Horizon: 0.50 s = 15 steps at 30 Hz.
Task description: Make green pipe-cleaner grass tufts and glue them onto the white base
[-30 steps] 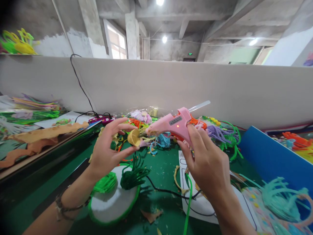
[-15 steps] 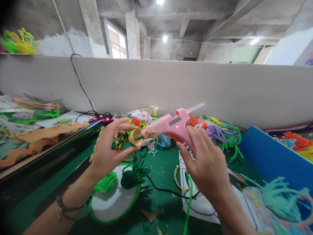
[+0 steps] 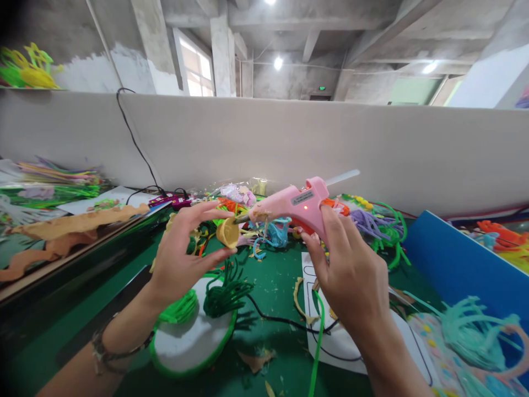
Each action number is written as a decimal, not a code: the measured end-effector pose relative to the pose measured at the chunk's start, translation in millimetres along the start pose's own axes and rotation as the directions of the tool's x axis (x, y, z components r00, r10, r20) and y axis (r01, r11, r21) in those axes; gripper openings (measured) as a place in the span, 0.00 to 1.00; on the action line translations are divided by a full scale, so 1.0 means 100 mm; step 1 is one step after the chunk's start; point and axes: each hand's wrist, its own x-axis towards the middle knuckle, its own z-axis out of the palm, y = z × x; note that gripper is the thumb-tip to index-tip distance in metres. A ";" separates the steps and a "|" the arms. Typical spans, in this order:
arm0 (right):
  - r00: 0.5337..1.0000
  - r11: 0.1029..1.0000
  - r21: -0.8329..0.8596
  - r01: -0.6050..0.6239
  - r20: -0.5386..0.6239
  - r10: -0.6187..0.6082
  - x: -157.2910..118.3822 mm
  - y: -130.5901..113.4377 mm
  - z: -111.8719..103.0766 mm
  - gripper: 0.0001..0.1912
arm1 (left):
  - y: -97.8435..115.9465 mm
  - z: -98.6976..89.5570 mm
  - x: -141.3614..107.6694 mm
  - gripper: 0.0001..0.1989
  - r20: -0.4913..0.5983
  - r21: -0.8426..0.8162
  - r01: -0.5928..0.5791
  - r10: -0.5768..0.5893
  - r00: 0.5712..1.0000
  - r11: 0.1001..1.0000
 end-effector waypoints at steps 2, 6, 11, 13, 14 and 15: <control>1.000 1.000 -0.005 0.017 -0.006 -0.017 0.00 0.00 0.00 0.20 | 0.00 -0.01 0.00 0.26 -0.011 0.006 -0.012 0.012 1.000 1.000; 0.998 0.998 -0.023 0.063 -0.018 -0.063 0.00 -0.01 -0.02 0.20 | -0.02 -0.02 0.01 0.26 -0.025 0.022 -0.004 0.005 1.000 1.000; 0.997 0.997 0.016 0.076 -0.036 -0.075 0.01 -0.01 -0.05 0.21 | -0.04 -0.03 0.02 0.26 -0.015 -0.001 0.021 -0.021 1.000 1.000; 0.997 0.997 0.037 0.074 -0.038 -0.073 0.01 -0.01 -0.05 0.21 | -0.04 -0.03 0.03 0.27 -0.004 -0.002 0.028 -0.028 1.000 1.000; 0.997 0.996 0.043 0.078 -0.032 -0.076 0.01 -0.01 -0.05 0.21 | -0.04 -0.03 0.03 0.27 0.007 -0.002 0.029 -0.029 1.000 1.000; 0.997 0.996 0.046 0.079 -0.023 -0.078 0.01 -0.01 -0.04 0.21 | -0.04 -0.03 0.02 0.27 0.018 -0.006 0.029 -0.029 0.999 1.000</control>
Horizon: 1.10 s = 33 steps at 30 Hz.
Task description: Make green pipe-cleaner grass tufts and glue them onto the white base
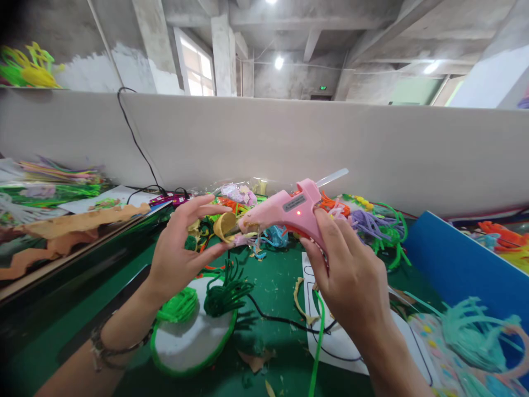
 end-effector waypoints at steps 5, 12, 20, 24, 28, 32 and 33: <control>0.997 0.999 0.007 -0.049 0.058 0.048 -0.01 0.01 0.04 0.26 | 0.00 0.05 -0.02 0.29 0.073 -0.055 -0.026 0.030 0.997 0.998; 0.996 0.996 -0.053 -0.076 0.042 0.079 -0.01 0.00 0.05 0.23 | 0.02 0.04 -0.03 0.27 0.057 -0.013 -0.053 0.054 0.997 0.998; 0.998 0.999 -0.040 -0.017 0.059 0.019 -0.02 0.01 0.04 0.19 | 0.05 0.03 -0.03 0.27 -0.028 0.058 -0.066 0.068 0.997 0.996; 0.999 1.000 -0.012 0.005 0.054 -0.004 -0.02 0.02 0.02 0.18 | 0.02 0.05 -0.03 0.28 -0.040 0.059 -0.062 0.064 0.997 0.996; 0.998 1.000 0.025 -0.007 0.061 0.005 -0.01 0.03 0.00 0.16 | 0.02 0.04 -0.03 0.28 -0.047 0.076 -0.042 0.046 0.998 0.996; 0.999 0.998 0.066 0.005 0.047 -0.008 0.00 0.03 -0.01 0.15 | 0.03 0.01 -0.01 0.24 -0.063 0.125 -0.067 0.075 0.995 0.990; 0.999 0.997 0.072 0.006 0.045 -0.010 0.00 0.03 -0.01 0.15 | 0.03 0.01 -0.01 0.22 -0.065 0.135 -0.069 0.079 0.995 0.988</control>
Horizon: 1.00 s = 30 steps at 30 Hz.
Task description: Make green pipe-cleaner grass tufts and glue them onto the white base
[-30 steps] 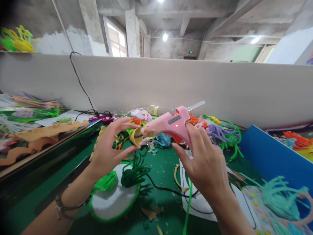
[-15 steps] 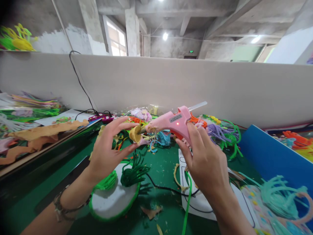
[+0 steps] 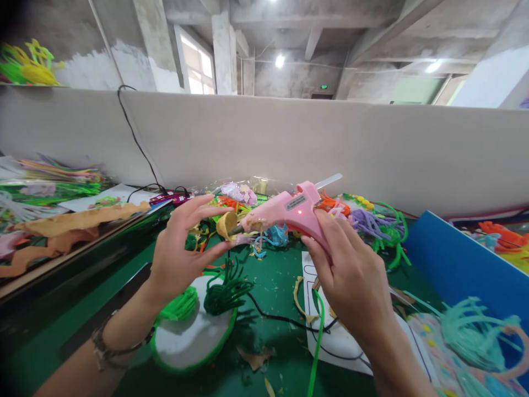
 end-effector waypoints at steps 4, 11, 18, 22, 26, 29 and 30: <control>1.000 1.000 0.012 0.001 -0.009 -0.001 0.00 0.00 -0.01 0.15 | 0.00 -0.01 0.01 0.21 0.003 -0.001 0.002 -0.002 1.000 1.000; 0.999 0.999 0.004 -0.036 -0.014 0.036 0.01 -0.02 0.02 0.17 | -0.01 0.02 -0.01 0.28 0.001 -0.044 -0.003 0.003 1.000 0.999; 0.996 0.995 -0.065 -0.082 -0.033 0.080 -0.01 -0.02 0.08 0.24 | 0.01 0.04 -0.02 0.27 0.022 -0.051 -0.004 0.005 1.000 0.999; 0.998 0.992 -0.118 -0.051 -0.028 0.048 -0.02 -0.01 0.07 0.23 | 0.04 0.02 -0.03 0.23 -0.036 -0.039 -0.040 0.038 0.999 0.998; 0.998 0.994 -0.102 -0.047 -0.036 0.044 -0.02 -0.03 0.05 0.20 | 0.05 0.00 -0.03 0.19 -0.094 -0.001 -0.069 0.068 0.993 0.998; 0.999 0.995 -0.097 -0.030 -0.026 0.027 -0.01 -0.04 0.03 0.20 | 0.05 0.00 -0.03 0.17 -0.087 0.024 -0.066 0.068 0.994 0.998; 1.000 0.995 -0.094 -0.025 -0.021 0.023 -0.01 -0.04 0.02 0.19 | 0.05 0.00 -0.02 0.17 -0.081 0.032 -0.061 0.063 0.995 0.998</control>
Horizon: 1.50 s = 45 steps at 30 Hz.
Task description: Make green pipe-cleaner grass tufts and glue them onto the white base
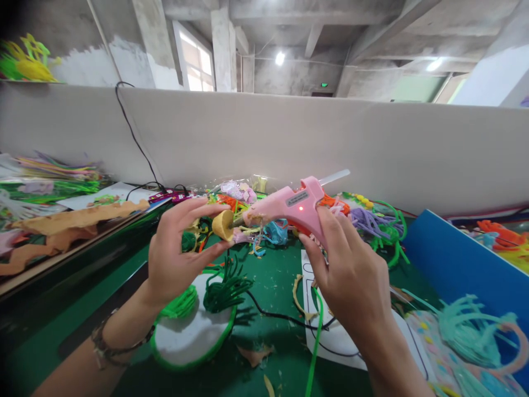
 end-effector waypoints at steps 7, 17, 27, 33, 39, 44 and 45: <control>0.999 0.997 0.064 0.032 -0.021 -0.031 0.02 0.01 -0.09 0.18 | -0.04 -0.03 0.02 0.16 -0.019 0.038 0.023 -0.022 1.000 0.999; 0.999 0.998 0.062 -0.021 -0.036 0.023 0.02 -0.04 -0.09 0.20 | 0.02 -0.03 0.02 0.19 0.020 -0.022 -0.003 0.004 1.000 1.000; 0.995 0.995 -0.037 -0.093 -0.029 0.092 0.00 0.01 -0.02 0.26 | 0.03 -0.03 0.00 0.19 -0.010 -0.097 0.026 -0.027 1.000 0.995; 0.999 0.998 -0.035 -0.048 -0.008 0.048 0.01 0.00 -0.03 0.23 | 0.02 -0.02 0.00 0.19 -0.056 -0.115 0.000 -0.007 0.998 0.993; 1.000 0.999 0.045 -0.003 0.021 0.002 0.02 0.01 -0.05 0.21 | -0.02 0.00 0.00 0.19 -0.049 -0.138 0.045 -0.052 0.997 0.989; 1.000 0.995 0.101 0.021 -0.001 -0.021 0.02 0.03 -0.09 0.19 | -0.02 0.01 0.00 0.19 -0.056 -0.153 0.045 -0.054 0.997 0.987; 1.000 0.994 0.104 0.019 -0.007 -0.019 0.02 0.03 -0.09 0.19 | -0.01 0.01 0.00 0.19 -0.052 -0.168 0.046 -0.056 0.997 0.985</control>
